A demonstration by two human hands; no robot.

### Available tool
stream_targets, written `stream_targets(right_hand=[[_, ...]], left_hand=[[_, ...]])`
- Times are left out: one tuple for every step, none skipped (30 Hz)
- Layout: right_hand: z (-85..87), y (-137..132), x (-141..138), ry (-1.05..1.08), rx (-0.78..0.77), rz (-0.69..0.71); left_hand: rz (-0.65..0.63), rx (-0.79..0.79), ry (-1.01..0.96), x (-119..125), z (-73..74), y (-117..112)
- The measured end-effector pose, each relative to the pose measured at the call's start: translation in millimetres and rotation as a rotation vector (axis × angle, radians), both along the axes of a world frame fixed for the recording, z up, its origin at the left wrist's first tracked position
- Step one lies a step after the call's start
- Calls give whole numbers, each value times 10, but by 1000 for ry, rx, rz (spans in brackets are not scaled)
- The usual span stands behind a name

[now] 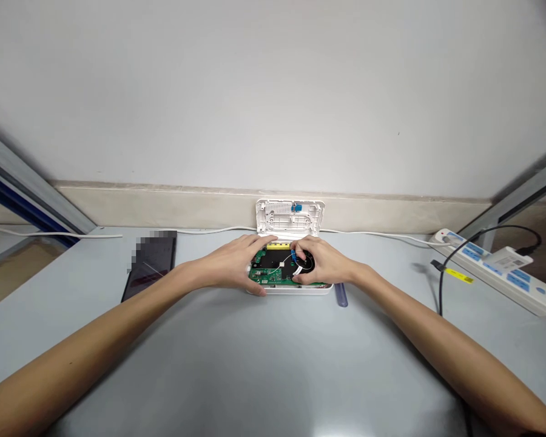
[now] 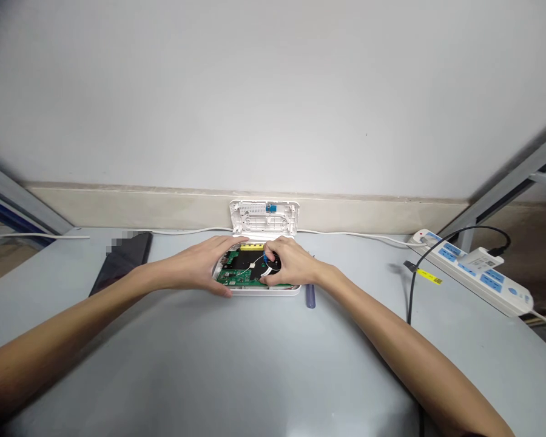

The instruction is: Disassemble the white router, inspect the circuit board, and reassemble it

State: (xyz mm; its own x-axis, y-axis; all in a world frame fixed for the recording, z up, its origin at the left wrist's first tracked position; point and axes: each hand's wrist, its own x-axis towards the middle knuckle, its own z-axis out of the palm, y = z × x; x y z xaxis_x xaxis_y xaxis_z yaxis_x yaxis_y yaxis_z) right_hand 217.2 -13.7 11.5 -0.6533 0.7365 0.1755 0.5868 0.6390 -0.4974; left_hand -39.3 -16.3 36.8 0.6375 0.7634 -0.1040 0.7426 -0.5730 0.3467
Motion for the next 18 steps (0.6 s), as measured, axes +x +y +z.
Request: stream_targets(right_hand=[[0, 0, 1, 2, 3, -1], [1, 0, 2, 5, 6, -2], [2, -2, 1, 6, 9, -2], [3, -4, 0, 6, 10, -3], [6, -6, -2, 4, 10, -5], [9, -9, -4, 0, 8, -6], [12, -11, -6, -5, 4, -9], [17, -13, -8, -11, 0, -12], [21, -15, -10, -17, -3, -13], [26, -16, -12, -25, -5, -13], [29, -16, -14, -32, -5, -10], [30, -17, -15, -39, -2, -6], [30, -17, -17, -44, 3, -1], [29, -17, -19, -49, 9, 3], [26, -16, -21, -51, 14, 6], [23, -16, -23, -53, 17, 9], [19, -15, -24, -54, 18, 10], [16, -14, -26, -55, 18, 12]], left_hand=[[1, 0, -1, 1, -1, -1], [0, 0, -2, 1, -1, -2], [-1, 0, -2, 0, -3, -1], [-4, 1, -3, -1, -4, 0], [-6, 2, -4, -3, -6, 2], [-9, 3, -5, -6, -9, 5], [-11, 3, -5, -8, -12, 8], [-12, 1, -6, -11, -15, 11], [-13, -3, -6, -13, -20, 15], [-15, -6, -7, -14, -24, 18], [-16, -9, -8, -16, -29, 20], [-15, -11, -10, -17, -33, 22], [-14, -12, -14, -18, -36, 23], [-13, -12, -16, -18, -38, 23], [-11, -12, -18, -19, -38, 22], [-9, -12, -18, -20, -38, 21], [-7, -11, -18, -20, -36, 20], [-7, -10, -18, -21, -35, 20]])
